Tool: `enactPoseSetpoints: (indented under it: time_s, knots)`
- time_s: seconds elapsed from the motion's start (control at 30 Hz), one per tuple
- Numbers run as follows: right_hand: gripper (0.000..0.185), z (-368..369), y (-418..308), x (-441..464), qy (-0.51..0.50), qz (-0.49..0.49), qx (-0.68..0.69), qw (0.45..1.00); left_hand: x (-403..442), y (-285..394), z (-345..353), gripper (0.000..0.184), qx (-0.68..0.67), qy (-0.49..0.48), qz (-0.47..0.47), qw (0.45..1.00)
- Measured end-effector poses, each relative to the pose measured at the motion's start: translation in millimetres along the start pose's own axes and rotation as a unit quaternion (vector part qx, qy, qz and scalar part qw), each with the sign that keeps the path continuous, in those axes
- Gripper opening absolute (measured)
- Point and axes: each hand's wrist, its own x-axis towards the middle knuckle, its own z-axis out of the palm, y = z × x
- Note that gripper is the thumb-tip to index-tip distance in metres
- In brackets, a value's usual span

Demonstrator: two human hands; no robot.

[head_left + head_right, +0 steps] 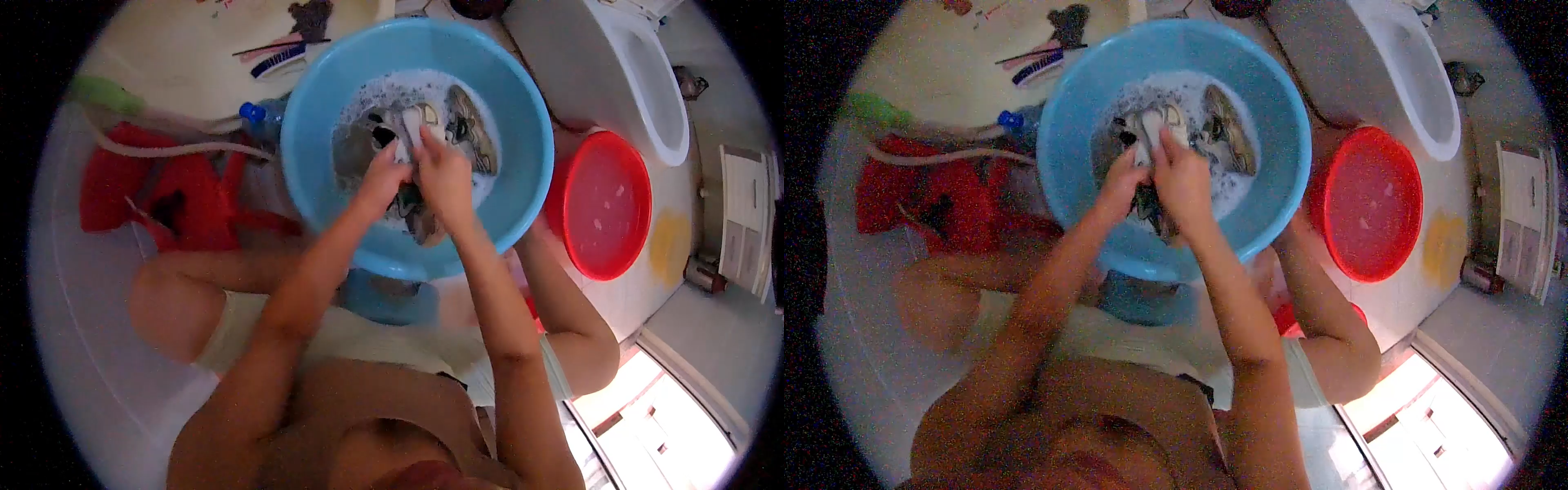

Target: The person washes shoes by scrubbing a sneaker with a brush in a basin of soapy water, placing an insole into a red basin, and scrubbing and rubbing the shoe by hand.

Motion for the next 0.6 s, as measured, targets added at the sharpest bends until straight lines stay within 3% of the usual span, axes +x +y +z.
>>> enactPoseSetpoints:
  time_s: [0.03,0.1,0.17,0.23,0.37,0.47,0.57,0.6]
  knots:
    - [0.037,-2.3,-11.6,12.4,-0.024,0.047,0.002,0.999,-3.5,4.2,6.8,0.06,0.001,0.01,0.008,1.0]
    - [0.037,6.6,-7.4,-0.9,-0.003,0.034,0.03,0.999,8.3,0.1,-1.4,0.058,0.021,0.015,0.055,0.998]
    - [0.037,35.0,30.7,-26.8,0.046,-0.032,0.05,0.997,14.4,13.9,-19.9,0.057,0.089,0.028,-0.007,0.996]
    - [0.037,32.8,21.9,-18.4,0.067,-0.058,0.067,0.994,11.2,15.7,-21.4,0.058,0.113,0.017,-0.028,0.993]
    - [0.037,1.0,-17.5,15.9,0.018,0.003,-0.01,1.0,-7.9,10.9,5.0,0.054,0.184,0.014,-0.016,0.983]
    - [0.036,3.6,-12.8,-6.4,0.017,-0.015,0.003,1.0,24.5,-5.7,-31.8,0.046,0.164,0.011,-0.043,0.986]
    - [0.036,32.8,26.2,-27.3,0.089,-0.09,0.054,0.99,23.7,6.8,-34.1,0.043,0.222,0.0,0.035,0.974]
    - [0.036,26.4,16.8,-19.9,0.071,-0.083,0.023,0.994,22.3,9.2,-32.8,0.043,0.225,0.011,0.046,0.973]
